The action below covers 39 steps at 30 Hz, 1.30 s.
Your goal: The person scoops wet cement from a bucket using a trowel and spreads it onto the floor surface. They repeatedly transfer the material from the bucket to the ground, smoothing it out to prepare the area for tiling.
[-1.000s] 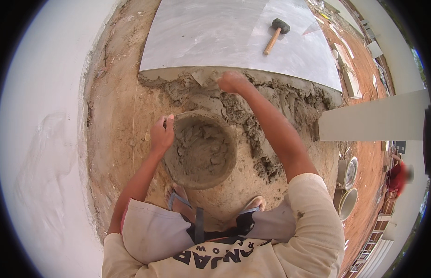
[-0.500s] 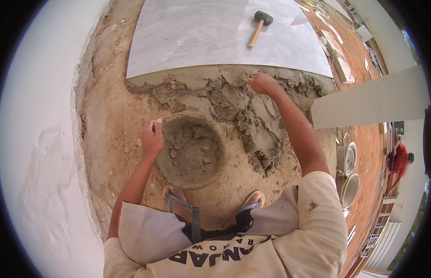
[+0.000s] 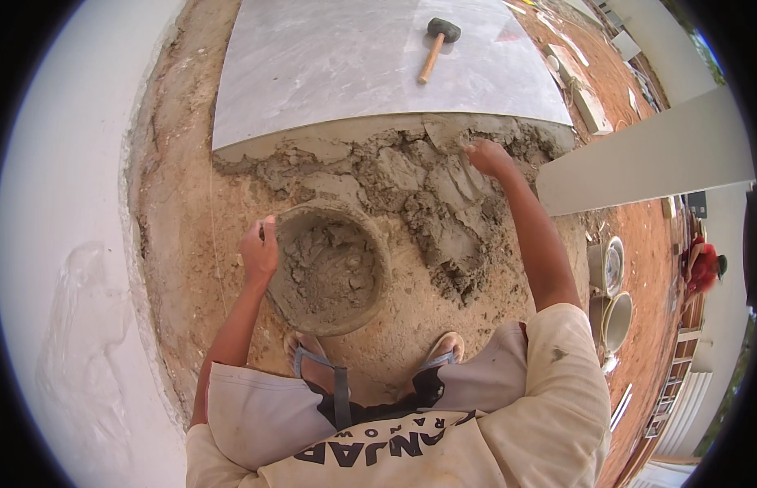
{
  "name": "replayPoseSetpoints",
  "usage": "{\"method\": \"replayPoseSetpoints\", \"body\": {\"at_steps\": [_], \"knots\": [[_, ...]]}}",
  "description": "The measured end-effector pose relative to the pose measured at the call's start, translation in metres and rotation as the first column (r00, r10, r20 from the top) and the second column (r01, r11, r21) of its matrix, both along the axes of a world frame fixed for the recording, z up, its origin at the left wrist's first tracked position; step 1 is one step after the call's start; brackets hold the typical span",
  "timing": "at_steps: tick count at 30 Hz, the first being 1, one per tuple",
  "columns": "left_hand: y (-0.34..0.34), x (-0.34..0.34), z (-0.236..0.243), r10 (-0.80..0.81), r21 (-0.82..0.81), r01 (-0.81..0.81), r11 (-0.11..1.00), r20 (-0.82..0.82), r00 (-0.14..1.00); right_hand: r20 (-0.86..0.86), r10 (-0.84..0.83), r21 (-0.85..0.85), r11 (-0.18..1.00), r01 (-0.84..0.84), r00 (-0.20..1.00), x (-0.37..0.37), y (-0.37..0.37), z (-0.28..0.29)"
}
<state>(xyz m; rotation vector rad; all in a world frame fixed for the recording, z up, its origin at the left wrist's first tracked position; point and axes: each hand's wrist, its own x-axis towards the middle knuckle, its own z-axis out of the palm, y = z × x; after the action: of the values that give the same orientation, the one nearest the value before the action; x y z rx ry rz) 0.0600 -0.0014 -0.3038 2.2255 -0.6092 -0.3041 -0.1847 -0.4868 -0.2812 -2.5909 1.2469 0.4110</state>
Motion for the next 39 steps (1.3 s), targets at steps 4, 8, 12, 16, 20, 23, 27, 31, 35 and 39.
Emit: {"method": "replayPoseSetpoints", "body": {"at_steps": [4, 8, 12, 16, 20, 23, 27, 31, 35, 39], "knots": [[0.017, 0.007, -0.003, 0.037, -0.009, -0.037, 0.999, 0.073, 0.997, 0.002, -0.159, 0.46, 0.876, 0.141, 0.987, 0.026, 0.054, 0.0], [0.002, 0.0, 0.008, 0.03, 0.032, -0.029, 0.999, -0.016, 0.999, 0.303, -0.197, 0.564, 0.826, -0.008, 0.932, 0.037, 0.097, -0.02], [0.016, 0.002, 0.013, 0.046, 0.059, -0.045, 0.997, -0.011, 0.999, 0.104, -0.499, 0.883, 0.445, 0.151, 0.861, 0.095, 0.156, 0.004], [0.003, -0.004, 0.017, 0.043, 0.0, -0.043, 0.999, -0.02, 0.999, 0.123, -0.438, 0.896, 0.434, 0.089, 0.891, 0.126, 0.171, -0.013], [0.007, -0.004, 0.015, 0.059, 0.054, -0.056, 0.997, -0.048, 0.997, 0.115, -0.368, 0.89, 0.451, 0.068, 0.923, 0.146, 0.188, -0.026], [0.012, -0.004, 0.014, 0.066, 0.011, -0.066, 0.998, -0.006, 0.998, 0.138, -0.201, 0.834, 0.552, -0.004, 0.97, 0.16, 0.2, -0.041], [-0.019, -0.008, 0.015, 0.023, -0.072, -0.021, 0.997, 0.027, 0.999, 0.333, 0.229, 0.465, 0.804, -0.37, 0.915, 0.155, 0.132, -0.077], [0.016, -0.001, 0.01, 0.052, -0.011, -0.051, 0.999, 0.038, 0.998, 0.309, 0.122, 0.545, 0.79, -0.281, 0.943, 0.157, 0.162, -0.033], [0.015, -0.001, 0.014, 0.06, -0.06, -0.061, 0.996, -0.024, 0.998, 0.118, -0.254, 0.809, 0.586, 0.055, 0.96, 0.154, 0.174, 0.006], [-0.002, -0.004, 0.021, 0.038, -0.04, -0.041, 0.998, -0.051, 0.998, 0.079, -0.345, 0.902, 0.424, 0.08, 0.935, 0.168, 0.18, -0.014]]}}
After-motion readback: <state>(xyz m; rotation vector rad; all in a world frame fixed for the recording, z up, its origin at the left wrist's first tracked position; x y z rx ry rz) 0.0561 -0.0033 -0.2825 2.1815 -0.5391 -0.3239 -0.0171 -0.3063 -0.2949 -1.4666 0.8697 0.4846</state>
